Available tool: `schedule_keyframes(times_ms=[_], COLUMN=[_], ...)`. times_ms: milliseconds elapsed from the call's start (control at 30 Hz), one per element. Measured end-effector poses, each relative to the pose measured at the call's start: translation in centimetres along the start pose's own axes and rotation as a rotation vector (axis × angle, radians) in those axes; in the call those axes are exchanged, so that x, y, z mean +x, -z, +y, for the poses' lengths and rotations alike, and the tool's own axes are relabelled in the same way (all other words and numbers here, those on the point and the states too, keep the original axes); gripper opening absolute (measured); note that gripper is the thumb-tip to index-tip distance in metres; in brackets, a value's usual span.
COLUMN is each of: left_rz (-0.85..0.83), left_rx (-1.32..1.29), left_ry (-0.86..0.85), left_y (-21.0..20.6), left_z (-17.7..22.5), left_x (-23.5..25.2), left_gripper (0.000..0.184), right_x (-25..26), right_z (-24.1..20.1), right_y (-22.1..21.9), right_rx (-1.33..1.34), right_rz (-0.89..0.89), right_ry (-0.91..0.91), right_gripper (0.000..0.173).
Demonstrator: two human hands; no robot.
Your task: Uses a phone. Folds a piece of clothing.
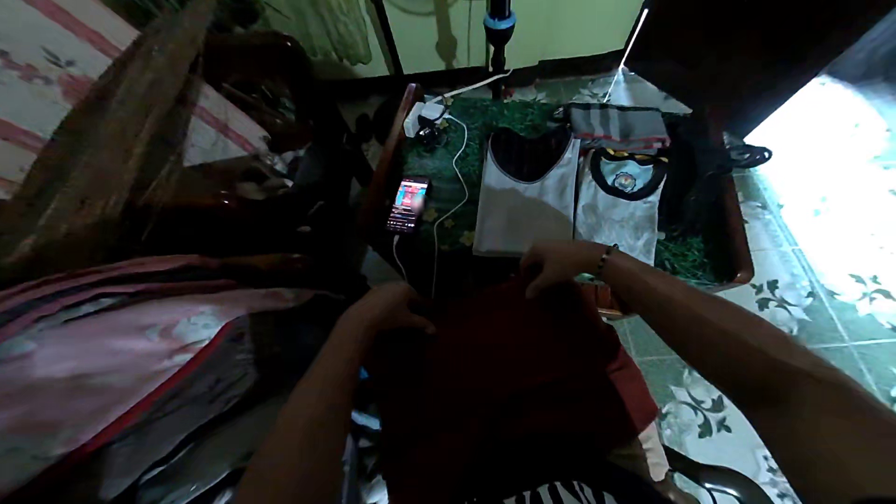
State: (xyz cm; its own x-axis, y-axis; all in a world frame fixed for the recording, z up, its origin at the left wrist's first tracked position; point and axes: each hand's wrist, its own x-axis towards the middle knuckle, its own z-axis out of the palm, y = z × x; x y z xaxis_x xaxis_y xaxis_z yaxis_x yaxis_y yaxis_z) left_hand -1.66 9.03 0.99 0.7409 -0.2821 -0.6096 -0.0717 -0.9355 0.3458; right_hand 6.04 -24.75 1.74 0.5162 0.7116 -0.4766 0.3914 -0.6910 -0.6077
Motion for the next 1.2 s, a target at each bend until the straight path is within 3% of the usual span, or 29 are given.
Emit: schedule_keyframes(times_ms=[200,333,433,600,733,867,1067,1200], left_rz=[0.166,0.367,0.5,0.663,0.667,0.672,0.688,0.655], left_rx=[0.058,0.04,0.031,0.003,-0.001,-0.041,-0.115,-0.114], left_ry=[0.107,0.118,0.151,0.106,0.101,0.072,0.02,0.049], left_y=[1.0,0.5,-0.6,-4.6,-8.1,-11.2,-14.5,-16.2], left_z=[-1.2,-1.3,-0.5,2.0,4.6,5.7,6.3,6.6], left_x=[-5.1,-8.8,-12.3,-18.4,-21.9,-23.9,-24.7,-24.8], left_gripper=[0.03,0.022,0.022,0.02,0.021,0.026,0.017,0.022], right_x=[-4.4,-7.0,-9.9,-14.9,-18.4,-20.4,-22.2,-22.4], right_z=[2.1,4.4,3.8,3.8,4.6,4.7,5.5,6.8], right_y=[1.9,1.8,1.2,-1.1,-4.2,-6.7,-9.4,-11.6], right_rx=[-0.097,-0.185,-0.181,-0.216,-0.153,-0.072,-0.04,-0.068], right_rz=[0.056,0.192,0.312,0.534,0.698,0.752,0.777,0.799], right_ry=[-0.077,-0.049,-0.065,-0.107,-0.062,-0.075,-0.032,-0.017], right_gripper=[0.038,0.032,0.023,0.01,0.019,0.02,0.012,0.007])
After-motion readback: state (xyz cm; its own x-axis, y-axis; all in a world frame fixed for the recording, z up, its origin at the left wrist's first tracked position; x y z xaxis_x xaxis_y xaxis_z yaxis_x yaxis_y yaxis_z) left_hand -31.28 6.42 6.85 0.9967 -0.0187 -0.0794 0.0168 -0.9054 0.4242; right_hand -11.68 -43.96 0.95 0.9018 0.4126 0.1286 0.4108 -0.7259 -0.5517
